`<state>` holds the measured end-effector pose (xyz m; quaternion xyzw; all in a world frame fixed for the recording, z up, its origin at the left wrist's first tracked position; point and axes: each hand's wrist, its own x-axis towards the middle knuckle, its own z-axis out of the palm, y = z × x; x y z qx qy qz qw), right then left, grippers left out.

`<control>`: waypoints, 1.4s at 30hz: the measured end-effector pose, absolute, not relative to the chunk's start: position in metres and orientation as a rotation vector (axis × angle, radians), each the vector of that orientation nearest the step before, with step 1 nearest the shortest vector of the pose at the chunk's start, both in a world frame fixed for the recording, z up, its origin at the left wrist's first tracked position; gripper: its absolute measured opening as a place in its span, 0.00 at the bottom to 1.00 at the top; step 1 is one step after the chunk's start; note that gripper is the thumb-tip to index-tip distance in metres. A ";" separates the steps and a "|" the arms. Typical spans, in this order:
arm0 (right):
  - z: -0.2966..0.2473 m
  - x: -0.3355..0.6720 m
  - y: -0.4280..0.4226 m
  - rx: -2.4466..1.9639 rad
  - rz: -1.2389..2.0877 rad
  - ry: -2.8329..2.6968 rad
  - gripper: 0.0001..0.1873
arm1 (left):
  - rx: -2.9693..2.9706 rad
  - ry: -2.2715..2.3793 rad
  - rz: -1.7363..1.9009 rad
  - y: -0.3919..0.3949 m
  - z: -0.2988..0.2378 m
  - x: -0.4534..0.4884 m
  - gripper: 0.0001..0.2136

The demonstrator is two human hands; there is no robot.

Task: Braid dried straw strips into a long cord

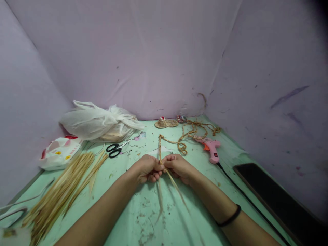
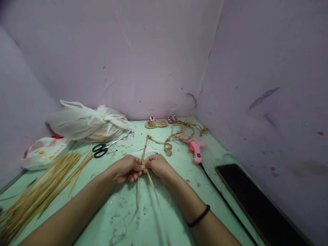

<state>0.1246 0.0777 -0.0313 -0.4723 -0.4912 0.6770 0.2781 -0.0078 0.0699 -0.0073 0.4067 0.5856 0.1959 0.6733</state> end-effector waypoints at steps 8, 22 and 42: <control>-0.035 0.128 0.082 -1.196 1.686 -1.426 0.06 | 0.933 1.290 0.415 0.076 -0.011 -0.023 0.06; -0.024 0.133 0.077 -1.201 1.806 -1.422 0.06 | 1.098 1.431 0.451 0.074 -0.011 -0.014 0.01; -0.010 0.129 0.067 -1.706 0.725 -2.056 0.04 | 1.047 1.611 0.439 0.064 -0.005 0.005 0.08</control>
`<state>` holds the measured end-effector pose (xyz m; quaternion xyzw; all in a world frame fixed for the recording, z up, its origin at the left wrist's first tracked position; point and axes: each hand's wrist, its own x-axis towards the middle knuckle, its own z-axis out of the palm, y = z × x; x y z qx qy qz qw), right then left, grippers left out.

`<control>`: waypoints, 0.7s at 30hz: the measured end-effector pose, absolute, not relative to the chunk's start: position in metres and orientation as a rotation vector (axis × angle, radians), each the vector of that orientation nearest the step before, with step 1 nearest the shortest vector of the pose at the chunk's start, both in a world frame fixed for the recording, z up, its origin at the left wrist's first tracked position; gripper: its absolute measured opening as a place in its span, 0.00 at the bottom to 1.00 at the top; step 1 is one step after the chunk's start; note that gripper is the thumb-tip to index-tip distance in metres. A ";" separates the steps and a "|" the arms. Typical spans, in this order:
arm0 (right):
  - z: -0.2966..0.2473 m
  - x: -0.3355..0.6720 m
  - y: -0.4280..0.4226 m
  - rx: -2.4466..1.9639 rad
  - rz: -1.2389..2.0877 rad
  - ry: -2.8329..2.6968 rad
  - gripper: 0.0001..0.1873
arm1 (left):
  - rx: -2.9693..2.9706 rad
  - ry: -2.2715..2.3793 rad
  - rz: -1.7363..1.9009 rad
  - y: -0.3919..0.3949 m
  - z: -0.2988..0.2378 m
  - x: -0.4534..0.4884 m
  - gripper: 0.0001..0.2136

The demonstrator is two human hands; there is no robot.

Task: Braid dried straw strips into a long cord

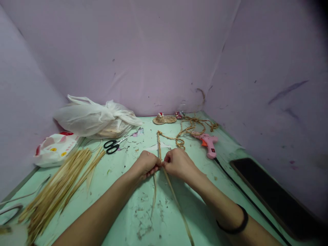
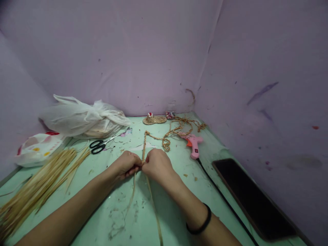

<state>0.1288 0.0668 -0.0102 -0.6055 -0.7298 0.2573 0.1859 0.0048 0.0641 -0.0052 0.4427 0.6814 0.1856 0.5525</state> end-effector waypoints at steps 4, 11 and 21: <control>-0.008 0.122 0.064 -1.751 0.936 -1.955 0.06 | 0.930 1.523 0.434 0.072 -0.014 -0.003 0.08; -0.004 0.128 0.066 -1.732 1.421 -1.788 0.05 | 0.879 1.370 0.428 0.078 -0.017 -0.012 0.07; -0.006 0.142 0.079 -1.733 1.294 -1.819 0.04 | 1.129 1.561 0.457 0.069 -0.010 -0.002 0.05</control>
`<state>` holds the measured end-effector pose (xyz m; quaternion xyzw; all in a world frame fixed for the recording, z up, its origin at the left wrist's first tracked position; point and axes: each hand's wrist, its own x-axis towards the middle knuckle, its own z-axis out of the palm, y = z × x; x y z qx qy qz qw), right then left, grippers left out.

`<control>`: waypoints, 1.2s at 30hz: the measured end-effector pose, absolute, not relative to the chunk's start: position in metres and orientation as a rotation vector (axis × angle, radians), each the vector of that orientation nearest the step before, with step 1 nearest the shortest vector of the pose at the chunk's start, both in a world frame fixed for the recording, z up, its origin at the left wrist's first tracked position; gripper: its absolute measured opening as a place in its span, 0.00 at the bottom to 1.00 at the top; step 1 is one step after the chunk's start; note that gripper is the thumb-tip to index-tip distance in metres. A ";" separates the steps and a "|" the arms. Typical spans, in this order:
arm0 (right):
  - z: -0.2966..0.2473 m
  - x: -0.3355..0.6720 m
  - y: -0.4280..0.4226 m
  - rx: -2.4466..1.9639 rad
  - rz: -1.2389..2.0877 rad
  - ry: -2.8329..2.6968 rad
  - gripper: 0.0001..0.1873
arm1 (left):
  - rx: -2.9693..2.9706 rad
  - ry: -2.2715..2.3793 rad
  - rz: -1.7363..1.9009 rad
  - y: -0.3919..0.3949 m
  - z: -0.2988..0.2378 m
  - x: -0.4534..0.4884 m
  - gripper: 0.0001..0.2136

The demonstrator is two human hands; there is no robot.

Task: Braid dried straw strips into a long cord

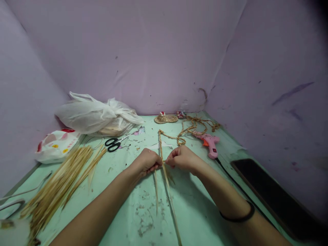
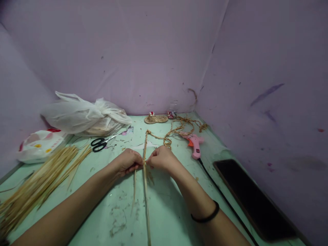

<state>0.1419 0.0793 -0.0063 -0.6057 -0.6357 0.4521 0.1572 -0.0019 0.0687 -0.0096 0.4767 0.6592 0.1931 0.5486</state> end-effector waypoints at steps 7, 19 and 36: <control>-0.002 0.120 0.059 -1.703 0.986 -2.026 0.06 | 0.922 1.523 0.501 0.073 -0.015 -0.005 0.06; 0.010 0.136 0.062 -1.585 1.337 -2.015 0.11 | 1.046 1.265 0.527 0.073 -0.011 -0.014 0.05; -0.006 0.124 0.063 -1.495 1.743 -1.404 0.04 | 1.138 1.232 0.507 0.078 -0.014 -0.024 0.03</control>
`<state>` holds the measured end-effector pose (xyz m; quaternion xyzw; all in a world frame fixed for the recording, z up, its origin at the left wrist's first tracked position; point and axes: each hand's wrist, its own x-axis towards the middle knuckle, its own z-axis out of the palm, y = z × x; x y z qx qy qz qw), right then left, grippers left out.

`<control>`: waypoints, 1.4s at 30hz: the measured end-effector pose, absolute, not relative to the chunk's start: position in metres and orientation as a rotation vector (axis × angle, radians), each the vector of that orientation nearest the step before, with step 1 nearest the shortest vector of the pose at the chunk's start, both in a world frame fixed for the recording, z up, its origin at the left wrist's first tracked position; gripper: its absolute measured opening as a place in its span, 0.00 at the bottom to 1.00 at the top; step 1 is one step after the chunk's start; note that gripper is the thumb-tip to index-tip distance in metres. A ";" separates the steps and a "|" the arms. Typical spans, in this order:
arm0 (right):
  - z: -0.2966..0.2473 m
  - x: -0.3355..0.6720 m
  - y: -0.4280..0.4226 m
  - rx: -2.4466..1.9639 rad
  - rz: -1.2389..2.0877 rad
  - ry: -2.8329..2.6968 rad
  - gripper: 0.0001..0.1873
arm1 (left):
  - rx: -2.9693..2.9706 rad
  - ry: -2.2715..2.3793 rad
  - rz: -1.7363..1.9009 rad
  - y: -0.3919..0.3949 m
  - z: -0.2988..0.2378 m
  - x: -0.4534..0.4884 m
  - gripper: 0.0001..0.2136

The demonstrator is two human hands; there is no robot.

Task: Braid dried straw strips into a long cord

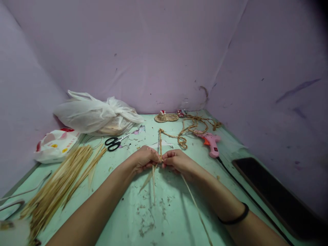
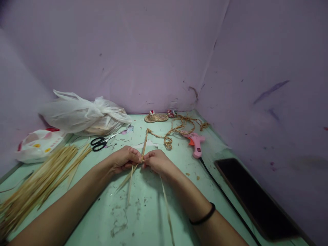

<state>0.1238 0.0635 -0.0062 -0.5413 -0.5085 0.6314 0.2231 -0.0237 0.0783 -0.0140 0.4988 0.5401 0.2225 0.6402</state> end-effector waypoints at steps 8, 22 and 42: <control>-0.028 0.147 0.035 -1.483 1.654 -1.324 0.10 | 1.125 1.238 0.465 0.078 -0.016 -0.021 0.03; -0.032 0.157 0.012 -1.557 1.509 -1.414 0.08 | 1.148 1.272 0.407 0.075 -0.010 -0.019 0.05; 0.006 0.108 0.059 -1.542 1.803 -1.218 0.05 | 1.109 1.161 0.493 0.078 -0.011 -0.028 0.05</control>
